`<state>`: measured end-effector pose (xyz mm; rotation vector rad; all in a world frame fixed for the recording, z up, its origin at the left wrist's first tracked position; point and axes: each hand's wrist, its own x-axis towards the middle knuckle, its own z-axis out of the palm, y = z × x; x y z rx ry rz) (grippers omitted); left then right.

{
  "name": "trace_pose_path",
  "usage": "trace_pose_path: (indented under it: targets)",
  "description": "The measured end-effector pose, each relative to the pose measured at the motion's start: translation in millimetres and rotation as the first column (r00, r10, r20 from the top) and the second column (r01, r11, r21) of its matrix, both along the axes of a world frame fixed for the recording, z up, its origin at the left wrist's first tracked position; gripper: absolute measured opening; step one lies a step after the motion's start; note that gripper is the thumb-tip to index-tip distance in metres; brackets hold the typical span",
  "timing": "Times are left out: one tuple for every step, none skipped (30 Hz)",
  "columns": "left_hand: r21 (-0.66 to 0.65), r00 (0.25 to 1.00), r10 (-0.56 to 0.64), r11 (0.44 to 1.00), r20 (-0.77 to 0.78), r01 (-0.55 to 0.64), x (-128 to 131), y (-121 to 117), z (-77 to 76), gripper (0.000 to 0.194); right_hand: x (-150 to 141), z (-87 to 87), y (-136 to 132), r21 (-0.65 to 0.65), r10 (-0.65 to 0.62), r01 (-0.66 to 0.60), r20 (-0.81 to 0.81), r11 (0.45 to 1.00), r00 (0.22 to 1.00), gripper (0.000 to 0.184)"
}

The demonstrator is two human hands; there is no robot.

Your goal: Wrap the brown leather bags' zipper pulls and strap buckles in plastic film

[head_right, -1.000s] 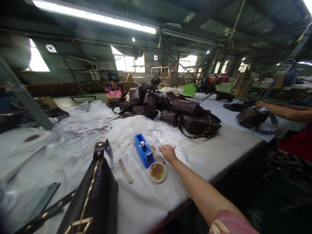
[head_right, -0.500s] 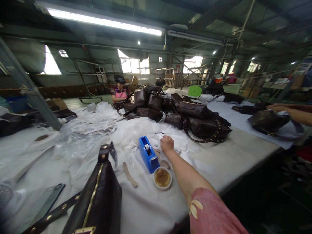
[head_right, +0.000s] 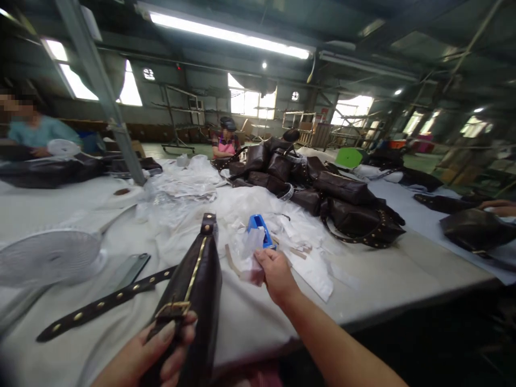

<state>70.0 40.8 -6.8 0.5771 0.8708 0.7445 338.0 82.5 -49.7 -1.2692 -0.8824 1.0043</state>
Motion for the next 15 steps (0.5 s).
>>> trace_pose_path:
  targets:
    - [0.026,1.0,-0.004,1.0,0.013,0.003,-0.9,-3.4,4.0,0.058,-20.7,3.6,-14.0,-0.007,0.06,-0.06,-0.03,0.998,0.998,0.046]
    - [0.05,1.0,-0.017,0.999,0.021,0.016,-1.9,-6.5,7.9,0.058,-39.4,8.1,-26.7,-0.014,0.116,-0.117,-0.054,0.993,0.992,0.045]
    - [0.074,0.999,-0.032,0.997,0.019,0.03,-3.0,-9.3,11.1,0.057,-55.9,13.4,-38.1,-0.022,0.17,-0.172,-0.063,0.985,0.983,0.044]
    - [0.103,0.999,-0.047,0.994,0.0,0.047,-4.2,-11.7,13.7,0.056,-70.2,19.5,-47.9,-0.032,0.22,-0.222,-0.057,0.974,0.974,0.044]
    - [0.139,0.998,-0.06,0.988,-0.032,0.064,-5.2,-14.1,15.7,0.054,-82.4,26.0,-56.4,-0.043,0.265,-0.266,-0.035,0.963,0.964,0.044]
    - [0.177,0.994,-0.067,0.981,-0.081,0.08,-6.0,-16.4,17.0,0.053,-92.5,32.5,-63.6,-0.051,0.298,-0.297,0.002,0.953,0.955,0.045]
    - [0.21,0.987,-0.069,0.973,-0.142,0.098,-6.4,-18.8,17.8,0.052,-100.9,38.3,-69.6,-0.053,0.312,-0.31,0.05,0.949,0.949,0.046]
    - [0.231,0.975,-0.074,0.965,-0.208,0.122,-6.6,-21.4,18.4,0.051,-107.6,42.8,-74.4,-0.047,0.308,-0.305,0.098,0.951,0.946,0.047]
    - [0.237,0.961,-0.086,0.96,-0.265,0.151,-6.5,-23.9,18.7,0.051,-112.7,45.4,-77.9,-0.037,0.29,-0.288,0.14,0.957,0.947,0.047]
    - [0.233,0.948,-0.098,0.957,-0.303,0.173,-6.3,-26.2,19.0,0.05,-115.9,45.4,-79.9,-0.026,0.267,-0.267,0.176,0.963,0.947,0.047]
    - [0.225,0.941,-0.105,0.957,-0.321,0.183,-6.2,-28.2,19.2,0.049,-116.8,42.7,-80.4,-0.022,0.246,-0.247,0.214,0.969,0.945,0.046]
    - [0.213,0.941,-0.111,0.959,-0.319,0.186,-6.4,-29.8,19.5,0.048,-115.0,37.3,-79.1,-0.028,0.223,-0.223,0.273,0.974,0.936,0.047]
    - [0.198,0.947,-0.115,0.964,-0.301,0.18,-7.0,-30.7,19.8,0.047,-110.0,29.4,-76.2,-0.04,0.194,-0.192,0.349,0.981,0.917,0.047]
    - [0.178,0.953,-0.114,0.969,-0.279,0.168,-7.8,-31.2,20.1,0.047,-101.4,19.8,-72.0,-0.05,0.158,-0.151,0.433,0.987,0.887,0.048]
    - [0.153,0.959,-0.112,0.976,-0.262,0.155,-9.0,-31.2,20.4,0.047,-89.5,9.1,-66.7,-0.05,0.102,-0.089,0.535,0.995,0.838,0.048]
